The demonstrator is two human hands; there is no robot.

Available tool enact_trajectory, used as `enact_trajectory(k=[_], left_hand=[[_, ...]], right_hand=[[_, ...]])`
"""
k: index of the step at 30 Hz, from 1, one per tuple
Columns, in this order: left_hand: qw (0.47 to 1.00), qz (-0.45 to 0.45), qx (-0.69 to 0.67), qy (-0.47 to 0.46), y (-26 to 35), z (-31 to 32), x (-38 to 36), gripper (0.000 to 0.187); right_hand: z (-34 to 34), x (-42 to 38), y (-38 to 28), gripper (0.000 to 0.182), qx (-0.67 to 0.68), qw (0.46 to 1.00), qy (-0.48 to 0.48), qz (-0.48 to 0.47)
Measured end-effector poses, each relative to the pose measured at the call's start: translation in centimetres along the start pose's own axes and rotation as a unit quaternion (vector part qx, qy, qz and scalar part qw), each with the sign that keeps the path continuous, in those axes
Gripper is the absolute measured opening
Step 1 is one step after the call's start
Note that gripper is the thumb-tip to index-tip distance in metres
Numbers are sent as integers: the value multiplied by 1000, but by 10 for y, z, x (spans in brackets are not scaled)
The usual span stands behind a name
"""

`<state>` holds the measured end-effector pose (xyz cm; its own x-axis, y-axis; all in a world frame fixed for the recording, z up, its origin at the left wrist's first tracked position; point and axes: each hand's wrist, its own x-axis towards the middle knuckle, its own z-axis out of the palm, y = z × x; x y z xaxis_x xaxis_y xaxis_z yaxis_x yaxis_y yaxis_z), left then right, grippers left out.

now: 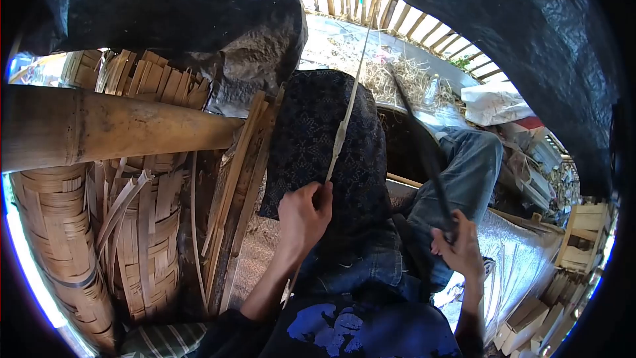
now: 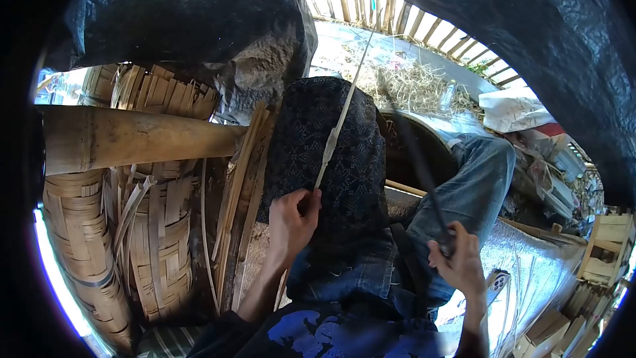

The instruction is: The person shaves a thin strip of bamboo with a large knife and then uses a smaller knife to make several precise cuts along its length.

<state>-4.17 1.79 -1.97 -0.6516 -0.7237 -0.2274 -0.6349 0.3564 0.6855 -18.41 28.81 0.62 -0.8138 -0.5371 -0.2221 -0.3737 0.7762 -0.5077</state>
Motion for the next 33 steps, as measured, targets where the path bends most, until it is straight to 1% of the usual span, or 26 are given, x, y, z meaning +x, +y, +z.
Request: enact_trajectory(k=[1, 2, 4, 5, 7, 8, 10, 11, 13, 15, 16, 17, 18, 20, 21, 22, 23, 24, 25, 26, 27, 29, 33], left_hand=[[1000, 1, 11, 11, 0, 2, 1, 27], [1000, -2, 24, 20, 0, 2, 0, 26], [999, 6, 39, 27, 6, 0, 0, 28], [998, 15, 55, 33, 8, -1, -1, 30], [997, 15, 75, 34, 8, 2, -2, 31], [995, 20, 94, 37, 9, 4, -2, 32], [995, 10, 94, 28, 10, 3, -1, 32], [995, -3, 94, 23, 10, 3, -1, 32], [996, -7, 83, 23, 10, 0, -1, 33], [997, -14, 73, 26, 6, -5, -2, 33], [998, -63, -18, -3, 2, -8, -3, 33], [987, -110, -110, -32, -1, -11, -3, 33], [987, -110, -109, -30, -3, -13, -5, 33], [945, -187, -254, -91, -8, -17, -11, 32], [945, -188, -253, -90, -10, -20, -13, 32], [884, -256, -368, -130, -13, -23, -15, 33], [803, -319, -475, -166, -15, -26, -17, 34], [803, -319, -475, -165, -15, -29, -22, 34], [722, -388, -533, -210, -14, -33, -28, 36], [628, -451, -582, -251, -14, -35, -35, 39], [629, -452, -581, -250, -18, -33, -43, 39], [512, -404, -702, -286, -28, -25, -52, 42], [500, -387, -728, -265, -27, -22, -32, 43]], right_hand=[[1, 12, -12, 46, -74, 992, -31, -99], [3, 22, -22, 46, -74, 992, -31, -98], [6, 39, -37, 40, -36, 985, -90, -144], [4, 46, -45, 40, -36, 984, -95, -145], [-1, 56, -55, 37, -21, 969, -211, -127], [0, 60, -55, 37, -21, 970, -210, -124], [4, 65, -52, 37, -59, 956, -231, -171], [5, 66, -51, 37, -60, 956, -232, -168], [6, 68, -49, 40, -24, 950, -283, -130], [1, 67, -56, 40, -15, 948, -291, -131], [0, 68, -59, 39, -6, 946, -295, -133], [0, 69, -58, 39, -6, 946, -295, -134], [1, 70, -57, 39, -5, 945, -298, -132], [3, 72, -54, 39, -1, 944, -302, -133], [4, 72, -52, 41, 2, 943, -293, -161], [5, 72, -51, 43, 5, 940, -284, -188], [5, 71, -51, 43, 6, 940, -285, -187], [4, 70, -53, 41, 1, 938, -302, -171], [3, 70, -53, 38, -4, 935, -319, -154], [5, 69, -52, 38, -3, 935, -320, -154], [7, 68, -48, 40, 5, 936, -307, -172], [9, 69, -46, 42, 15, 937, -292, -189], [12, 74, -52, 42, 5, 938, -294, -184]])
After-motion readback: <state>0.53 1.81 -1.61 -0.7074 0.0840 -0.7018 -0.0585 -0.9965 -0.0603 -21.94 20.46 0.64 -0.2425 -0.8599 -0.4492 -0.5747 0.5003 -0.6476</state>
